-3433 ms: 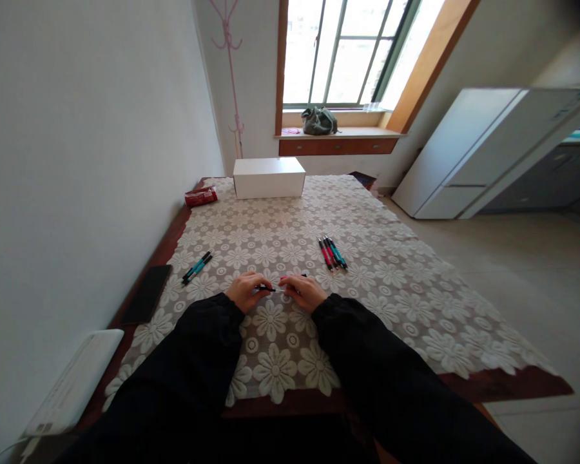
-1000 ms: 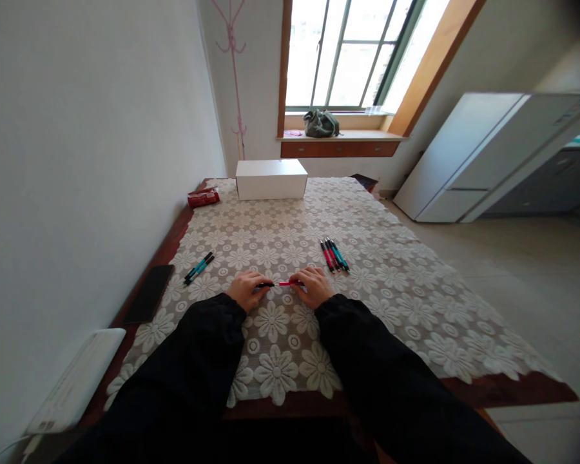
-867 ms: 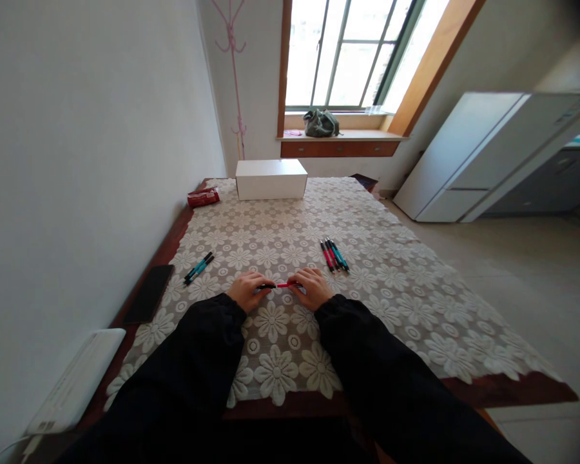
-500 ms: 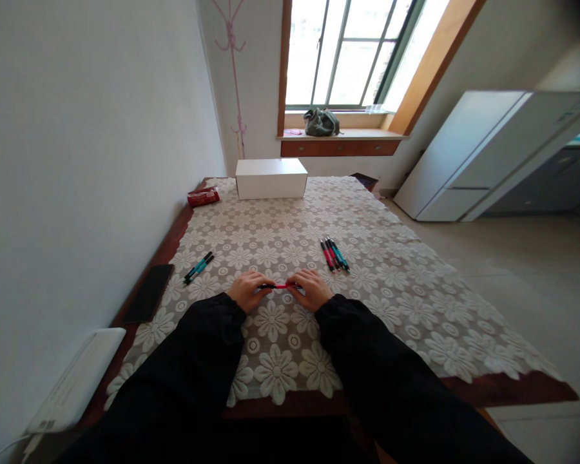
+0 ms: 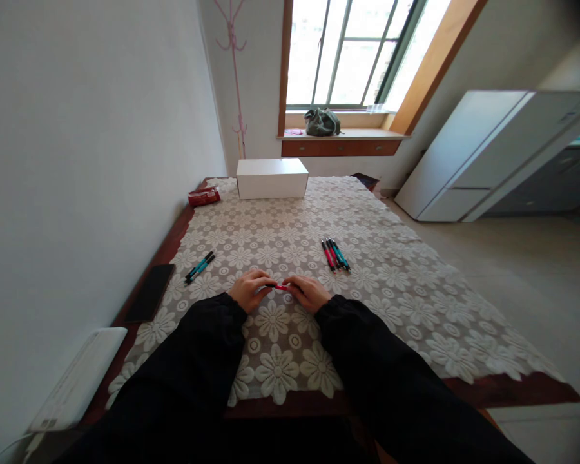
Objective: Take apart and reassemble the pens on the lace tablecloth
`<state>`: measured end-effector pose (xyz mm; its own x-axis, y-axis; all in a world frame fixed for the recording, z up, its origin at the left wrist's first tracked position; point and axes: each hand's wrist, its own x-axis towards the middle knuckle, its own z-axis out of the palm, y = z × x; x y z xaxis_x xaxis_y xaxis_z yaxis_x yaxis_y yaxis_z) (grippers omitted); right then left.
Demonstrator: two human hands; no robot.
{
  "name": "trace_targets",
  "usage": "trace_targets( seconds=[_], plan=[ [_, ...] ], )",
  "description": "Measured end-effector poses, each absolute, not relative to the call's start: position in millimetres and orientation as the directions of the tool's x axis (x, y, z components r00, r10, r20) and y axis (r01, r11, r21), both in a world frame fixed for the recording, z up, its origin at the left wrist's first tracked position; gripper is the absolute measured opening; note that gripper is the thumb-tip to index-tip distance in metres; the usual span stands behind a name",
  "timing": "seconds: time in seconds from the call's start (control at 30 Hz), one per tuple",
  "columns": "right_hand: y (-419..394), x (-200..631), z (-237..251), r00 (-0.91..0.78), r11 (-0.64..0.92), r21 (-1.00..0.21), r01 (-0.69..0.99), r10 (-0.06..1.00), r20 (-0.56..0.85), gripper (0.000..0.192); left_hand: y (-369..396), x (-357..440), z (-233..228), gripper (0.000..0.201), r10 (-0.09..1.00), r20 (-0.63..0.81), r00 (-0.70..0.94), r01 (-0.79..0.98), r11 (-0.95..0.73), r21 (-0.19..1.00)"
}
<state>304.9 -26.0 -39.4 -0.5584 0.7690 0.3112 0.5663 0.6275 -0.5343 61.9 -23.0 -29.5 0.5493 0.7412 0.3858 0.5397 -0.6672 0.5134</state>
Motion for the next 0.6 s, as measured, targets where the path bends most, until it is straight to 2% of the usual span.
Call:
trace_targets(
  seconds=[0.6],
  plan=[
    [-25.1,305.6,-38.9,-0.547,0.616,-0.53,0.582,0.78,0.305,0.016,-23.5,62.6,-25.7,0.019,0.748,0.361,0.556,0.539,-0.656,0.529]
  ],
)
